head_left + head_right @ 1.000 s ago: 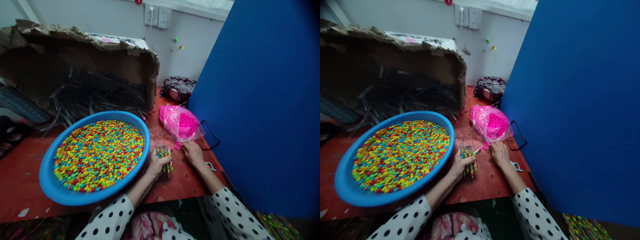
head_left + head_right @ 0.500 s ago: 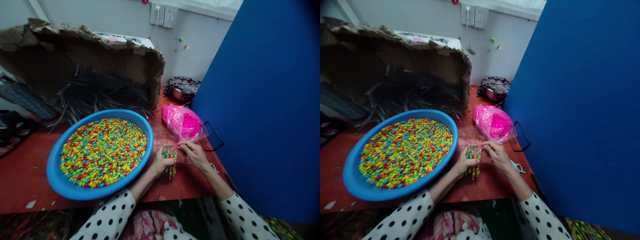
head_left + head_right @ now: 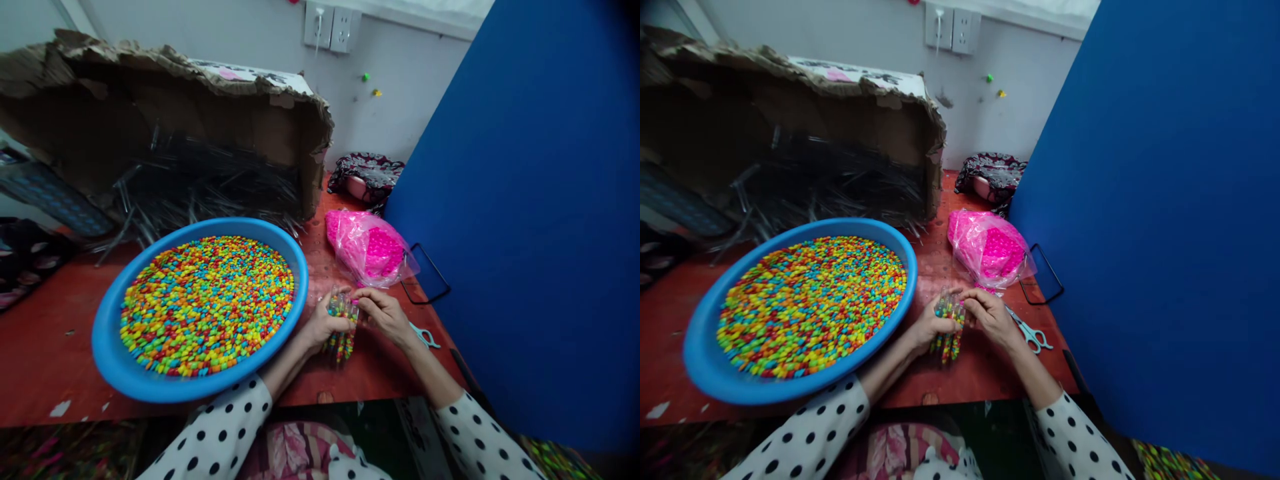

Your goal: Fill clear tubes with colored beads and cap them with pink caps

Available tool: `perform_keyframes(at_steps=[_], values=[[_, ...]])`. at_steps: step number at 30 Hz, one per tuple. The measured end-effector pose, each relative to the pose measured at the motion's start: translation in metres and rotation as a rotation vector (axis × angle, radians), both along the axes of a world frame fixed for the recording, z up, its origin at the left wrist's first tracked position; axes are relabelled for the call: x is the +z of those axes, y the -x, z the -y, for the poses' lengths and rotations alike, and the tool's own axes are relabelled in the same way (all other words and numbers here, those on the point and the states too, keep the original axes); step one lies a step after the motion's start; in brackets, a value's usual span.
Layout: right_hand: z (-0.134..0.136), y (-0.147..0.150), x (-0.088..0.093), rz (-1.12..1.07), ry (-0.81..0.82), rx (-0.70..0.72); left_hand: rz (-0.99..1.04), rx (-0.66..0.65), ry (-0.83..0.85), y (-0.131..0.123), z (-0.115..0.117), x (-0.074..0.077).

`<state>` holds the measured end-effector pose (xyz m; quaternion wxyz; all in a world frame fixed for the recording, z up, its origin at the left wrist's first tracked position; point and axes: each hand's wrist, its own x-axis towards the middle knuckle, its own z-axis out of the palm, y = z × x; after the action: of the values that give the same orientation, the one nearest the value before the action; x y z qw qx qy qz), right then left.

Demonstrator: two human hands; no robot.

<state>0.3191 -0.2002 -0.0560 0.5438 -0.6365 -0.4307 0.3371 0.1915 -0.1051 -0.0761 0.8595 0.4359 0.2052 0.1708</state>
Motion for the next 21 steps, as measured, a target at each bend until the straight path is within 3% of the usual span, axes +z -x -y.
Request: perform_keyframes(at_steps=[5,12,17,21], values=[[0.001,0.008,-0.007,0.008,-0.015,-0.047,-0.047,0.056,0.012,-0.003,-0.006,0.0],[-0.002,0.006,-0.016,-0.125,-0.014,-0.44,-0.117,0.035,0.058,0.004,0.001,-0.003],[-0.002,0.008,-0.012,-0.056,-0.01,-0.49,-0.133,0.052,0.159,0.012,0.012,-0.002],[0.001,0.004,-0.009,-0.035,-0.052,-0.568,-0.176,0.137,0.122,0.021,0.009,0.001]])
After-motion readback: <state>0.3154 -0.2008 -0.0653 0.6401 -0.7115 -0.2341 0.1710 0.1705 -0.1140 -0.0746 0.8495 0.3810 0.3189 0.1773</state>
